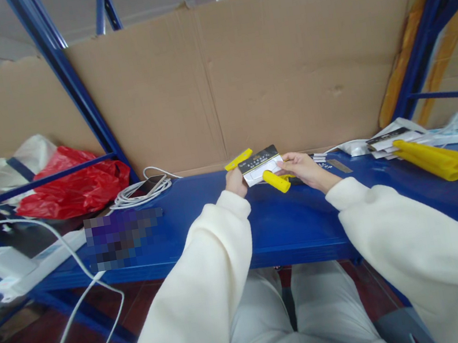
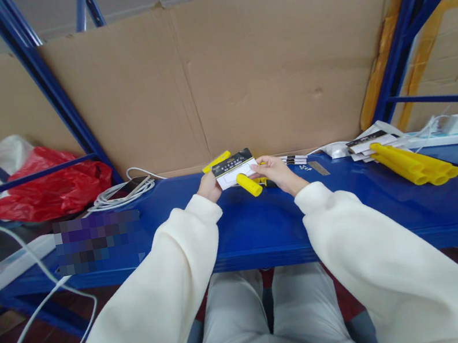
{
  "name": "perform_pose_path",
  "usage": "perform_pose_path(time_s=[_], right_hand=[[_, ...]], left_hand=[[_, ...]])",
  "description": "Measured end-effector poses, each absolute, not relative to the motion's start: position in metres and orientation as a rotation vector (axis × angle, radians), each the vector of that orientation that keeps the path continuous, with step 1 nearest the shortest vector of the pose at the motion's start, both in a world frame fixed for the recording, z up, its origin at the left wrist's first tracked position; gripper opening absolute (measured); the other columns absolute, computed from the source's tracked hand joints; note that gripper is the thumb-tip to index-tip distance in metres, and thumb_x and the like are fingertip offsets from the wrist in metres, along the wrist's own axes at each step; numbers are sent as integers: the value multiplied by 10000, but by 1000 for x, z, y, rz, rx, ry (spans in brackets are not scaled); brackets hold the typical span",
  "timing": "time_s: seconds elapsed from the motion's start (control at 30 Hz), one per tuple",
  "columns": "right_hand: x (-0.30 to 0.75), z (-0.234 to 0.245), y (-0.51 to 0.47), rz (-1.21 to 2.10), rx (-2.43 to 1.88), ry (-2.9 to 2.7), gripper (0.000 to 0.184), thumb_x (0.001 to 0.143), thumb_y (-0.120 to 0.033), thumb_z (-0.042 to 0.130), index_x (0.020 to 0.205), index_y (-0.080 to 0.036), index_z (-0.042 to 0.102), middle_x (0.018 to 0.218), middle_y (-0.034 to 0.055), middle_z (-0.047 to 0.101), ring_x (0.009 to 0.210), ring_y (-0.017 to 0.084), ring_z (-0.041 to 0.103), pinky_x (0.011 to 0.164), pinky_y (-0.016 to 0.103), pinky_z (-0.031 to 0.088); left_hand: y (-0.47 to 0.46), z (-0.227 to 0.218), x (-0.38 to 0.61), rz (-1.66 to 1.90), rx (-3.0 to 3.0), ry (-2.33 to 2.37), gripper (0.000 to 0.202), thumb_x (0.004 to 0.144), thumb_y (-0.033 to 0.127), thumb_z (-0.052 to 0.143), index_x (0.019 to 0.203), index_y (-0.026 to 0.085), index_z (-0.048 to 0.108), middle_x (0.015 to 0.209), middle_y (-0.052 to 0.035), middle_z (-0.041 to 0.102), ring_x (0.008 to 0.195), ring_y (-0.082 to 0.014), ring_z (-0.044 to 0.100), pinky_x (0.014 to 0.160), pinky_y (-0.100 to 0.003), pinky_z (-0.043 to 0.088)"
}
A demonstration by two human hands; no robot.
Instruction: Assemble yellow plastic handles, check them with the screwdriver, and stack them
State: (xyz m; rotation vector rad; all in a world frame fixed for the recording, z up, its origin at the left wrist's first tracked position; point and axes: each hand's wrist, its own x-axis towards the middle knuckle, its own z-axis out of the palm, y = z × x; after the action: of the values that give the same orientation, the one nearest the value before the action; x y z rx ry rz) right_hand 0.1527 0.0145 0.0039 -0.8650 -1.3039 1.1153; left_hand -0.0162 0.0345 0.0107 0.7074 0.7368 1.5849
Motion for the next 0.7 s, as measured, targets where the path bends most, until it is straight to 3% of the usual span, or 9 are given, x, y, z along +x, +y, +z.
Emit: perform_pose_path(time_s=[0.17,0.37,0.5,0.6,0.7], right_hand=[[156,4,17,1028,-869,-1265,206,737,-223,866,721,-189,664,686,0,728,641,137,727,725,260,634],[160,4,21,933,-879,-1160,250,730,-217,869,704,-190,623,705,-4,717,640,141,728,756,282,636],[162,3,23,899,-895,-1153,247,728,-228,867,705,-198,623,727,0,720,685,159,740,754,288,641],[162,3,23,888,-928,-1119,239,738,-211,854,698,-196,619,701,-8,701,677,154,738,741,273,636],[161,4,23,894,-953,-1091,210,768,-165,812,699,-197,616,678,-6,689,684,155,736,729,269,632]], left_hand=[[32,12,-10,1423,821,764,107,766,78,636,807,137,715,752,-61,759,825,-208,743,808,-315,585],[33,12,-8,1384,886,822,74,808,215,659,792,169,715,797,-66,766,898,-216,717,964,-373,510],[30,13,-9,1391,926,933,234,907,370,588,796,209,718,791,-46,759,928,-211,681,1046,-420,439],[26,13,-10,1385,996,889,353,949,483,525,840,221,735,791,-62,759,922,-221,686,1014,-414,460],[23,13,-10,1341,1057,838,306,884,505,643,870,216,741,780,-68,758,903,-229,707,943,-382,506]])
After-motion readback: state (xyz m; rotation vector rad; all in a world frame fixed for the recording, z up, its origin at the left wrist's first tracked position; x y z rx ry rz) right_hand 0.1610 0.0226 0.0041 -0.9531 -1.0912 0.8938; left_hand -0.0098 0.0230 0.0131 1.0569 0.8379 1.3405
